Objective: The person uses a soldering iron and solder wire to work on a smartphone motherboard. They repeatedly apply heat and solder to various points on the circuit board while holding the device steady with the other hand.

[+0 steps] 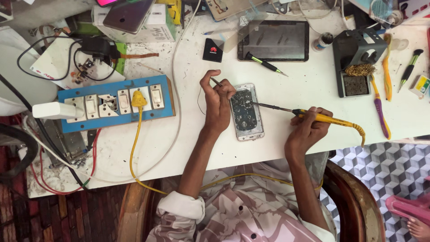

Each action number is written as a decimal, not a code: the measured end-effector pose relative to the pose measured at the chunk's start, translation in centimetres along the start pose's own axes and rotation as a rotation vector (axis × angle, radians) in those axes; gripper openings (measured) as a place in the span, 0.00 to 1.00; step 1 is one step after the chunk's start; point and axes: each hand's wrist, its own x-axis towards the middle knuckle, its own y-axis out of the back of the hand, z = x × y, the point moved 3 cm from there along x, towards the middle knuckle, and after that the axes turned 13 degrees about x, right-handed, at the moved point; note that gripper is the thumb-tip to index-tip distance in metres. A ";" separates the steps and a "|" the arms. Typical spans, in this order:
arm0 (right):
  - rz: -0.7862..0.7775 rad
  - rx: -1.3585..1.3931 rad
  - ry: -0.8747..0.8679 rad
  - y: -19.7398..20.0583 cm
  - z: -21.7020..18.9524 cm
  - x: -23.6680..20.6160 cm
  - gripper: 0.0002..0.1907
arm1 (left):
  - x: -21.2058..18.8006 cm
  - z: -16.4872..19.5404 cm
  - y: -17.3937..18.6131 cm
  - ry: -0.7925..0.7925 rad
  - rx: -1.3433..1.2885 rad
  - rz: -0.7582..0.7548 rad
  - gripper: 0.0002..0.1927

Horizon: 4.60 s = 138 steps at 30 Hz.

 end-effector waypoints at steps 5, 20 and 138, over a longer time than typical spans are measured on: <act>0.020 0.027 0.002 0.0 -0.1 0.1 0.08 | 0.1 0.0 0.3 0.060 -0.014 0.075 0.18; 0.030 0.058 0.006 -0.5 0.2 0.1 0.06 | 0.8 -0.4 0.7 -0.008 0.003 0.100 0.17; 0.003 -0.034 0.012 -0.4 0.0 -0.4 0.05 | -0.2 0.5 0.8 0.111 0.001 0.082 0.13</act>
